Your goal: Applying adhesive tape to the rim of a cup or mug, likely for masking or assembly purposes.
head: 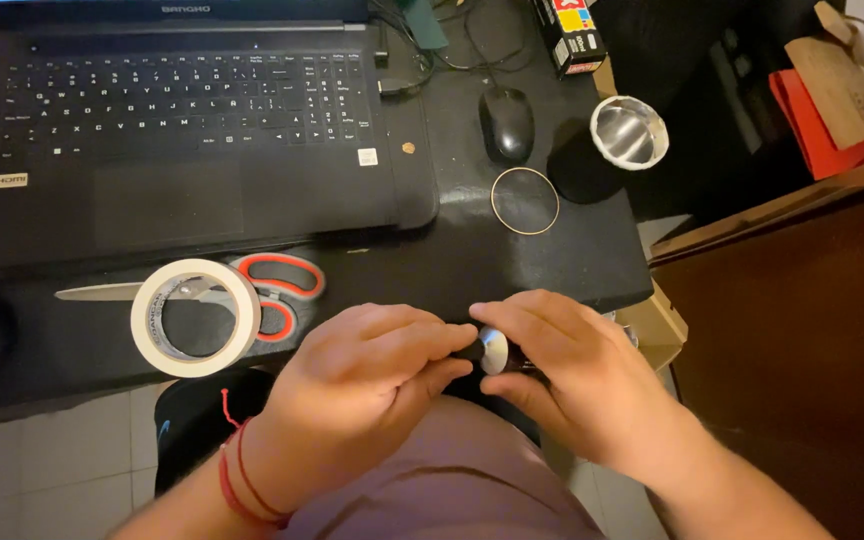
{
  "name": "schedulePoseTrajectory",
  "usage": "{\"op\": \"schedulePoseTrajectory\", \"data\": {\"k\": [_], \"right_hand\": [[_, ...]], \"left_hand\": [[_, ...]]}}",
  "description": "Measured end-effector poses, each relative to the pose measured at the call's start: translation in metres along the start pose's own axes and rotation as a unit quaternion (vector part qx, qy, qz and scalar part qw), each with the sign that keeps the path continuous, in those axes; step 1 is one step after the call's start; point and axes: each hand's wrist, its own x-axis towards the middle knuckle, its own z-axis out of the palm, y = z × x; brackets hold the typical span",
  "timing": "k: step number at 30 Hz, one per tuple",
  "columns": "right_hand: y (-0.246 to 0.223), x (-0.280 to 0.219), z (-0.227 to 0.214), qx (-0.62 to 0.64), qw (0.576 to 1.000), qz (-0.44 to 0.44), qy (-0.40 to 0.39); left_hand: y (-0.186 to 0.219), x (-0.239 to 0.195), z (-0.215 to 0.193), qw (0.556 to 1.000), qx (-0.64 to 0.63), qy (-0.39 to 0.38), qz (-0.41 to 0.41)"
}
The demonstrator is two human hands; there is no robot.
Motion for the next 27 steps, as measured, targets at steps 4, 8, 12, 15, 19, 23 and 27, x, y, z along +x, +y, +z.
{"op": "schedulePoseTrajectory", "data": {"k": [4,8,12,15,19,23,27], "right_hand": [[-0.002,-0.001,0.002,-0.093,0.995,-0.026,0.039],[-0.001,0.001,0.001,-0.124,0.990,-0.050,0.054],[-0.003,0.012,-0.012,0.046,0.998,-0.024,-0.039],[-0.012,0.020,-0.022,0.193,0.977,0.017,-0.087],[-0.006,0.017,-0.009,0.178,0.982,0.028,-0.059],[0.005,0.015,0.000,0.046,0.999,-0.009,-0.003],[0.010,0.016,0.022,-0.041,0.998,-0.047,0.000]], "left_hand": [[-0.003,-0.003,0.005,0.999,0.006,-0.007,-0.042],[-0.011,-0.006,0.007,0.988,0.070,-0.111,-0.083],[-0.015,-0.002,-0.003,0.954,0.224,-0.082,0.183],[-0.017,0.006,-0.005,0.940,0.155,0.025,0.303],[-0.010,0.018,-0.013,0.910,0.216,0.018,0.354],[-0.011,0.011,-0.018,0.983,0.147,-0.069,0.087],[-0.036,-0.023,0.011,0.940,0.224,-0.207,-0.153]]}}
